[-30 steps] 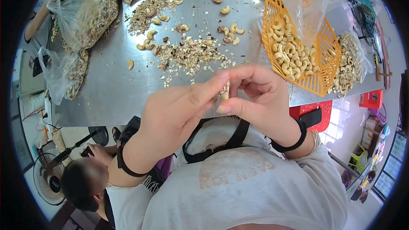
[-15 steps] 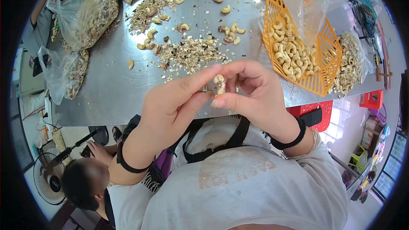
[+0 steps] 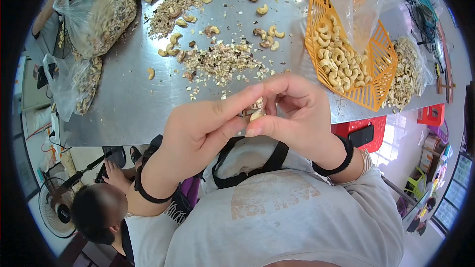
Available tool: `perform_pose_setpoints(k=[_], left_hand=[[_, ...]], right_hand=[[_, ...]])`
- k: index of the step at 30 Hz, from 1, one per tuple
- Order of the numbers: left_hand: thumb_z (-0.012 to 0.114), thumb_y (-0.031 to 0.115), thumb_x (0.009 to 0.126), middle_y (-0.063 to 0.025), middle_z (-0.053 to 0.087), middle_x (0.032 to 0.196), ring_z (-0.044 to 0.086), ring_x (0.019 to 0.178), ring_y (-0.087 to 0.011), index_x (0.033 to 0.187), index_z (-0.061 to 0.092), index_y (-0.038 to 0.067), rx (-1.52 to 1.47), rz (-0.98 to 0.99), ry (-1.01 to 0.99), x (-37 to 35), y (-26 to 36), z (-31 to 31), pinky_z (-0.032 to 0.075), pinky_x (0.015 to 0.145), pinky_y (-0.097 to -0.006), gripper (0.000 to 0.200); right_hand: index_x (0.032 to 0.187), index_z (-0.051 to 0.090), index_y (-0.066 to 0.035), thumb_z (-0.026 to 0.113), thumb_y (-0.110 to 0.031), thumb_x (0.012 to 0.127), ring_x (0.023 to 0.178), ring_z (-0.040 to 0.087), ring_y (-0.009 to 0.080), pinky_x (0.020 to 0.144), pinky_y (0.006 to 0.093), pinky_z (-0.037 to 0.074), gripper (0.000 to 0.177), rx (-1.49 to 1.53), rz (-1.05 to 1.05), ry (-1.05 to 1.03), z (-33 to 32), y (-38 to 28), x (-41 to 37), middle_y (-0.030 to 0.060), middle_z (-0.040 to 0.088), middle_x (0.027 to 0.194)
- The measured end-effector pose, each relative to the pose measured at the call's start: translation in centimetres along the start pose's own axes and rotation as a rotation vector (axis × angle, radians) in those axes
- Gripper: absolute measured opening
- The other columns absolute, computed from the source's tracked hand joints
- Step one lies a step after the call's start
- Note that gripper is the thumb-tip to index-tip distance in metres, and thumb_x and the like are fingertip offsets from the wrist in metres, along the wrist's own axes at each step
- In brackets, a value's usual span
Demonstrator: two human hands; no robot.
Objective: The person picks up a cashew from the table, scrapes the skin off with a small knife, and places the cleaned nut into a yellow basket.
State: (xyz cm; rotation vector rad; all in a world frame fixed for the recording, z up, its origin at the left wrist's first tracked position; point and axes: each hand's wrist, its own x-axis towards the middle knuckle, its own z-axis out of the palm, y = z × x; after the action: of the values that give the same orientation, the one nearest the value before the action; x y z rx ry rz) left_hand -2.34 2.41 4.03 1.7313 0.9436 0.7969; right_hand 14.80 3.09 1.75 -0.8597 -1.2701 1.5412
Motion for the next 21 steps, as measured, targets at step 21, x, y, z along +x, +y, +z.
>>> perform_pose_setpoints(k=[21], left_hand=[[0.049,-0.001,0.078,-0.0122,0.053,0.109,0.058,0.084,-0.0158,0.115,0.046,0.002,-0.089,-0.137,0.005,-0.2,1.0,-0.5,0.044,0.07,-0.0222,0.036]], right_hand=[[0.089,0.054,0.001,0.071,-0.007,0.063,0.064,0.046,0.0064,0.058,0.0192,0.039,0.032,0.097,0.021,0.008,0.2,-0.3,0.2,0.002,0.053,0.076]])
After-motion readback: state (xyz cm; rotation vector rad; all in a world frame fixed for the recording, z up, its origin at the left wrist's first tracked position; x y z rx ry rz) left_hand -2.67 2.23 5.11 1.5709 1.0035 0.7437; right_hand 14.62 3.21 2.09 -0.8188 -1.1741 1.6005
